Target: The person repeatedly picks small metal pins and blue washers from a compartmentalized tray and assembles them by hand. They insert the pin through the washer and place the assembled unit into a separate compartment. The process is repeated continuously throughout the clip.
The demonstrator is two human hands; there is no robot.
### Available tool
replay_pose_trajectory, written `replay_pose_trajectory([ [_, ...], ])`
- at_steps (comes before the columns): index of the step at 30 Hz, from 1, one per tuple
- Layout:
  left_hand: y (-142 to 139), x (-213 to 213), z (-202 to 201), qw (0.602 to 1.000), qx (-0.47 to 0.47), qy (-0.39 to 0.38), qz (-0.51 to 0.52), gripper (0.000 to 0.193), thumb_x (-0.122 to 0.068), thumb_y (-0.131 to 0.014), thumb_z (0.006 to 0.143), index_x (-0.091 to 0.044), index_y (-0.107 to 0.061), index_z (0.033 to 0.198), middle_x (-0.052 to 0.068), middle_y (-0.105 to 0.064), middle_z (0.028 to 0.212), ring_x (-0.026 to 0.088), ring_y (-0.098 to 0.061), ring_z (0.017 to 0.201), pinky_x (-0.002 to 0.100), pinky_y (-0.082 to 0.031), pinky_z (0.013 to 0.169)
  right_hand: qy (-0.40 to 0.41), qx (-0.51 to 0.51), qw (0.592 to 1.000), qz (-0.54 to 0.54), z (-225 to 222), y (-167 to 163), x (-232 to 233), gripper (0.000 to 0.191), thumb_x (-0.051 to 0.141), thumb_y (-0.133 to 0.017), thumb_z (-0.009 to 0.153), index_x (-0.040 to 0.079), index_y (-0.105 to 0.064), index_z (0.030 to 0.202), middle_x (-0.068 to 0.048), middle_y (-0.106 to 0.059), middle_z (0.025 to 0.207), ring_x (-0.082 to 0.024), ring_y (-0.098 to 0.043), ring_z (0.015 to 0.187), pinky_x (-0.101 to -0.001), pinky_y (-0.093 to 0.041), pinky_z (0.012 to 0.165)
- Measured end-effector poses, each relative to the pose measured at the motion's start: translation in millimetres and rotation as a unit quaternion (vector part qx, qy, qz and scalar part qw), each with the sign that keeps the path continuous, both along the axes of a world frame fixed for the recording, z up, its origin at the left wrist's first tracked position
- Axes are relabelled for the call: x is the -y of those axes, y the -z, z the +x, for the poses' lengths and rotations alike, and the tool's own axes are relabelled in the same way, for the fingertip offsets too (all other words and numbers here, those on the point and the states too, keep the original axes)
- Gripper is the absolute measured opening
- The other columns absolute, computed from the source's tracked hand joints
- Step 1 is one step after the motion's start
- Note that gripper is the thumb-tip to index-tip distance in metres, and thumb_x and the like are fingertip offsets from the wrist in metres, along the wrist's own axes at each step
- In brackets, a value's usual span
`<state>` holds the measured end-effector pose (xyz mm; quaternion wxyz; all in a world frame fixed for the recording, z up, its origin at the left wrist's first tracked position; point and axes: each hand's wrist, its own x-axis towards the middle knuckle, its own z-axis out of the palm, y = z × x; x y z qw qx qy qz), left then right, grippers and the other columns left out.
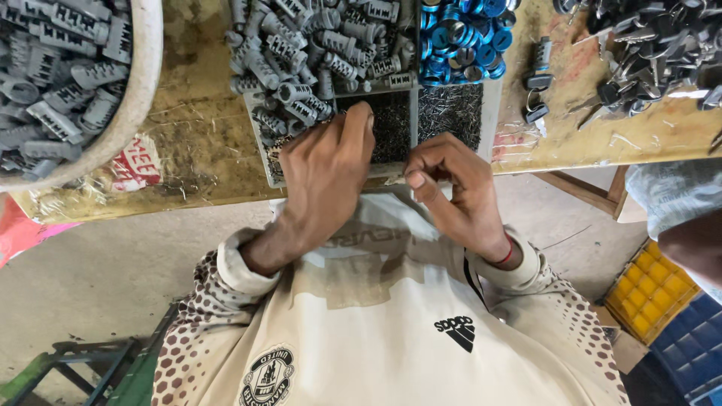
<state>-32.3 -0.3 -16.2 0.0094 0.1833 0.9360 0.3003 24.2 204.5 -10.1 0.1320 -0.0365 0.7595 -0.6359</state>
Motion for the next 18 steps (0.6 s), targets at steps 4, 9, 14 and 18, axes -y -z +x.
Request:
replay_pose_trajectory([
  [4, -5, 5, 12, 0.994, 0.091, -0.021, 0.049, 0.018, -0.005, -0.073, 0.098, -0.005, -0.056, 0.105, 0.011, -0.066, 0.091, 0.024, -0.066, 0.063, 0.037, -0.052, 0.055, 0.055, 0.064, 0.994, -0.069, -9, 3, 8, 0.014, 0.012, -0.056, 0.112, -0.001, -0.057, 0.110, -0.007, -0.057, 0.111, -0.006, -0.057, 0.078, -0.0215, -0.050, 0.068],
  [9, -10, 11, 17, 0.981, 0.055, 0.004, 0.187, 0.028, 0.004, -0.075, 0.089, -0.004, -0.054, 0.104, 0.009, -0.065, 0.108, 0.024, -0.068, 0.077, 0.035, -0.056, 0.064, 0.039, 0.123, 0.980, -0.151, -20, 4, 6, 0.024, 0.023, -0.052, 0.112, -0.002, -0.055, 0.111, -0.007, -0.057, 0.108, -0.006, -0.055, 0.071, -0.0208, -0.046, 0.062],
  [14, -11, 8, 16, 0.946, 0.121, 0.030, 0.300, 0.030, 0.010, -0.072, 0.090, -0.005, -0.067, 0.115, 0.008, -0.069, 0.115, 0.016, -0.074, 0.085, 0.027, -0.063, 0.069, 0.041, 0.118, 0.969, -0.213, -20, 2, 2, 0.029, 0.029, -0.051, 0.116, 0.000, -0.053, 0.111, -0.007, -0.054, 0.109, -0.008, -0.053, 0.076, -0.0221, -0.046, 0.067],
  [18, -14, 8, 19, 0.928, 0.138, -0.007, 0.345, 0.040, 0.014, -0.071, 0.097, -0.006, -0.067, 0.131, 0.010, -0.074, 0.117, 0.015, -0.077, 0.095, 0.024, -0.066, 0.079, 0.057, 0.117, 0.970, -0.204, -17, 2, 5, 0.030, 0.029, -0.051, 0.115, 0.000, -0.053, 0.113, -0.008, -0.054, 0.109, -0.009, -0.054, 0.078, -0.0225, -0.047, 0.066],
])
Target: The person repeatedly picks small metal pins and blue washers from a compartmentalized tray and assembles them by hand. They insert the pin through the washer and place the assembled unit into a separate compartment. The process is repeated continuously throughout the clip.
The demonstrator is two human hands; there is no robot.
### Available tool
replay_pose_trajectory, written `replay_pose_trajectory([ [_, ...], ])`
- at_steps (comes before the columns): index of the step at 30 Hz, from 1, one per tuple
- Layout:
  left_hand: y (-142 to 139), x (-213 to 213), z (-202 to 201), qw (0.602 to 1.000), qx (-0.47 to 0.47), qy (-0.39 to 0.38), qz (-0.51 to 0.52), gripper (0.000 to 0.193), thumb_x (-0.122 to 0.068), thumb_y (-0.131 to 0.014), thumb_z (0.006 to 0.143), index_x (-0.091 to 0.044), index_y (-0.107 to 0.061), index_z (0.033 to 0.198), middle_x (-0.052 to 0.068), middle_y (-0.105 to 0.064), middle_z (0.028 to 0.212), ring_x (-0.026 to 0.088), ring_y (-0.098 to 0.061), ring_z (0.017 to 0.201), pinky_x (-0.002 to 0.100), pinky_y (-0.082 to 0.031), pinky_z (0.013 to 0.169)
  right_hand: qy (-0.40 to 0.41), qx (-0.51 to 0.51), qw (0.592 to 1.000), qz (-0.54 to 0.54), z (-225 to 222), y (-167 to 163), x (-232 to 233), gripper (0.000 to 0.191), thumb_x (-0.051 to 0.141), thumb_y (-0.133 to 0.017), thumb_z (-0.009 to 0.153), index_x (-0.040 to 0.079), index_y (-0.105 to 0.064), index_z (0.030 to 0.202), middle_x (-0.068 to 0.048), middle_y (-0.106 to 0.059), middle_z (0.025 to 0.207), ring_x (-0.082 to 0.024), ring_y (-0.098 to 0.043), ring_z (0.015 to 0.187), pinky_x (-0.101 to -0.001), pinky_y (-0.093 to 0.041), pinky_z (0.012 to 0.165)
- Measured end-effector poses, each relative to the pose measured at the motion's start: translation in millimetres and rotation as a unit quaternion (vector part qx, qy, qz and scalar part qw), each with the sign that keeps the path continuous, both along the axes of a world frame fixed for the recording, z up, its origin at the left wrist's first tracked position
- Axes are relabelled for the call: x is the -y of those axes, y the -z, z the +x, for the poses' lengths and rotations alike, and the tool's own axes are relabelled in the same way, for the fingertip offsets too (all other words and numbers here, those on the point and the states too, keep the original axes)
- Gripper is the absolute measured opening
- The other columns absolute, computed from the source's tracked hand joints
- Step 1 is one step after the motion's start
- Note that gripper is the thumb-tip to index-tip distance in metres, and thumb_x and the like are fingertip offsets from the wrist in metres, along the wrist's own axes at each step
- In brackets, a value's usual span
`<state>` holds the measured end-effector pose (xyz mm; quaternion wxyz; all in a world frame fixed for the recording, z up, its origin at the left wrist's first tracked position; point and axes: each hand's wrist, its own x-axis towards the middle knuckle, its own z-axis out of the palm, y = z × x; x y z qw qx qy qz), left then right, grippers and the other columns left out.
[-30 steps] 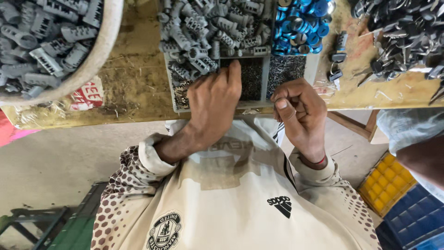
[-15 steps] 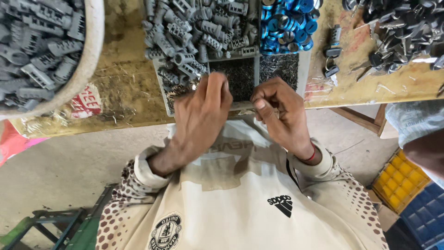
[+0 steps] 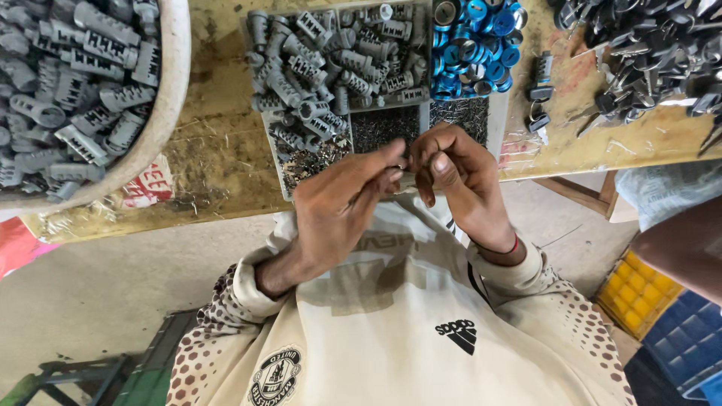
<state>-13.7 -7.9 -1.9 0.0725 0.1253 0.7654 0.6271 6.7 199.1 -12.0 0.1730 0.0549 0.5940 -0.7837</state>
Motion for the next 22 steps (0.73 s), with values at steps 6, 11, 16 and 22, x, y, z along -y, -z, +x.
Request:
replay_pose_trajectory([
  [6, -5, 3, -2, 0.999, 0.014, -0.011, 0.050, 0.023, 0.006, -0.073, 0.100, -0.004, -0.072, 0.121, 0.009, -0.075, 0.103, 0.012, -0.075, 0.088, 0.022, -0.064, 0.075, 0.009, 0.009, 1.000, 0.009, -1, 0, -1, 0.029, 0.027, -0.053, 0.115, -0.001, -0.053, 0.113, -0.009, -0.056, 0.111, -0.009, -0.054, 0.079, -0.0231, -0.047, 0.067],
  [11, -2, 0, -4, 0.974, 0.165, -0.011, 0.154, 0.017, 0.006, -0.070, 0.100, 0.001, -0.074, 0.116, 0.007, -0.072, 0.092, 0.009, -0.072, 0.076, 0.020, -0.059, 0.064, 0.014, -0.038, 0.994, 0.099, -4, -5, 4, 0.024, 0.022, -0.053, 0.116, -0.002, -0.053, 0.113, -0.009, -0.056, 0.113, -0.008, -0.055, 0.080, -0.0228, -0.049, 0.070],
  [16, 2, -1, 1, 0.972, 0.167, -0.008, 0.167, 0.015, 0.007, -0.069, 0.098, 0.002, -0.073, 0.112, 0.007, -0.072, 0.094, 0.008, -0.073, 0.078, 0.019, -0.060, 0.067, 0.006, -0.060, 0.986, 0.156, 0, -5, 3, 0.022, 0.020, -0.054, 0.114, -0.002, -0.052, 0.111, -0.009, -0.056, 0.114, -0.007, -0.056, 0.081, -0.0220, -0.050, 0.071],
  [22, 17, -6, 9, 0.968, 0.175, -0.026, 0.179, 0.027, 0.006, -0.071, 0.096, -0.004, -0.069, 0.122, 0.008, -0.075, 0.102, 0.010, -0.074, 0.090, 0.020, -0.062, 0.082, -0.034, -0.181, 0.928, 0.324, 3, 63, -5, 0.025, 0.022, -0.054, 0.119, -0.001, -0.055, 0.108, -0.010, -0.060, 0.111, -0.012, -0.059, 0.088, -0.0222, -0.053, 0.076],
])
